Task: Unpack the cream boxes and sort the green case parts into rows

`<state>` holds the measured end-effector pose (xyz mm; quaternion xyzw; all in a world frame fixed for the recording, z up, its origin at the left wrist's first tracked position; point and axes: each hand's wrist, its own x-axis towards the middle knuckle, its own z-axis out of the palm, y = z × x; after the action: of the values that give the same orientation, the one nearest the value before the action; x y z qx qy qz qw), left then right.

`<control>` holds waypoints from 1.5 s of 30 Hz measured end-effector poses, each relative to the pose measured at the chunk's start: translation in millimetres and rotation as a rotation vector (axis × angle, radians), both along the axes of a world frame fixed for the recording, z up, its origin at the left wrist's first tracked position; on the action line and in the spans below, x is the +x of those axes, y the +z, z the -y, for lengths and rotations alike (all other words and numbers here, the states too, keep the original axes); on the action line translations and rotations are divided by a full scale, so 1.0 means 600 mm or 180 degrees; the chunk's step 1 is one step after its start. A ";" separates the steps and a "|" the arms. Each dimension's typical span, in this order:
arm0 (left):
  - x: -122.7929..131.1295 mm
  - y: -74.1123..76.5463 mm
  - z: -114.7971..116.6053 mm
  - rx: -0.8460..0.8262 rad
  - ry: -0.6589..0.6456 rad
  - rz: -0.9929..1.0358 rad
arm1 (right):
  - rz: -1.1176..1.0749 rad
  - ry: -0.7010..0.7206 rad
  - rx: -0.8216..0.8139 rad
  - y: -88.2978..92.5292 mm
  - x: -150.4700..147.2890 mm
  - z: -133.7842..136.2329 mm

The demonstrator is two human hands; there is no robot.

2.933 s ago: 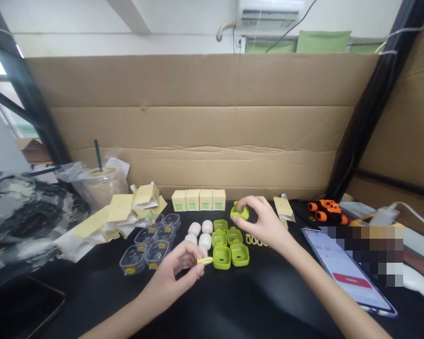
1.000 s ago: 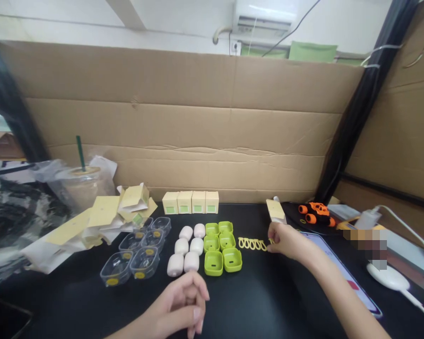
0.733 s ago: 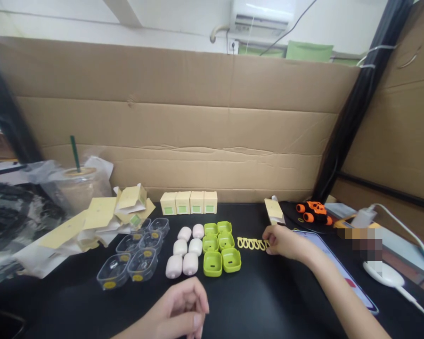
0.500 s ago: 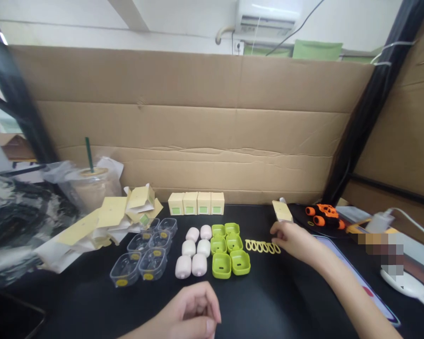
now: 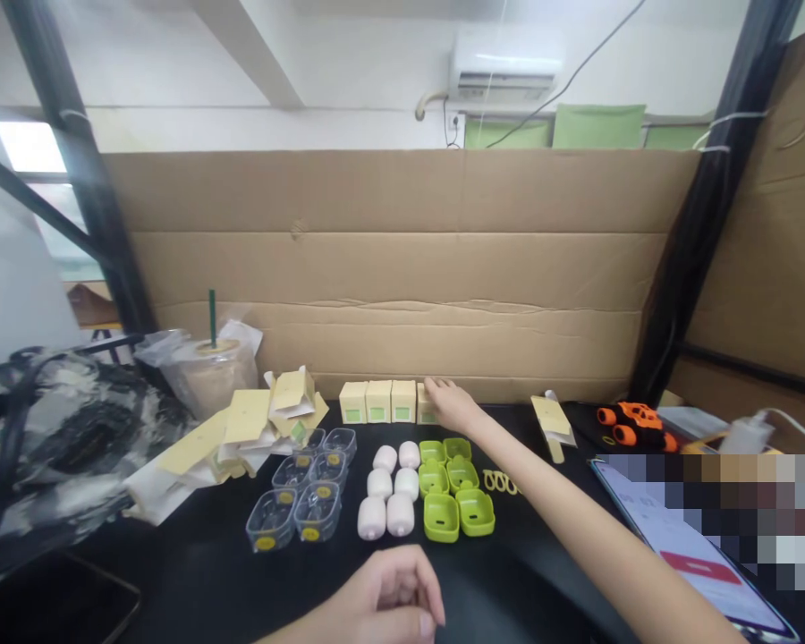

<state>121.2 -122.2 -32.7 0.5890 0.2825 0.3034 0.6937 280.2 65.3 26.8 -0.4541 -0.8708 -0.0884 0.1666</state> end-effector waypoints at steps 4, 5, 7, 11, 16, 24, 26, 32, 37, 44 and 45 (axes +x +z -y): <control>0.003 -0.002 -0.002 0.0028 0.0082 -0.0081 | -0.0087 0.0103 0.0213 0.001 0.016 0.020; 0.002 0.002 -0.002 0.0035 0.0111 -0.0128 | -0.0133 0.0131 0.0296 0.005 0.020 0.030; -0.006 0.021 -0.003 0.0194 0.0279 -0.0110 | -0.0244 0.0200 0.0452 0.015 0.031 0.057; -0.038 0.078 -0.007 0.1577 0.1337 0.0060 | -0.0509 0.0456 0.0582 0.035 0.048 0.140; -0.068 0.103 -0.013 0.3925 0.1799 -0.1454 | -0.0972 0.1036 0.0308 0.027 0.043 0.246; -0.057 0.068 -0.008 0.4954 0.0919 -0.1894 | -0.1593 0.1693 0.0415 -0.036 0.030 0.295; -0.053 0.067 -0.006 0.5020 0.0910 -0.1940 | -0.1485 0.1685 0.0557 -0.043 0.035 0.291; -0.047 0.073 -0.004 0.4609 0.1689 -0.1720 | -0.1680 0.1403 0.1564 -0.039 0.044 0.288; -0.062 0.080 -0.013 0.4641 0.2080 -0.1825 | -0.1442 0.1970 0.1491 -0.030 0.043 0.312; -0.066 0.076 -0.019 0.5257 0.2003 -0.1652 | -0.1105 0.1531 0.1216 -0.029 0.036 0.324; -0.064 0.076 -0.017 0.5355 0.1910 -0.1718 | -0.0898 0.1580 0.1315 -0.027 0.035 0.322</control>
<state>82.7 -111.8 12.9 0.8507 0.2617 0.4277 -0.1575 301.2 -127.7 10.4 -0.1930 -0.8868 -0.1559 0.3899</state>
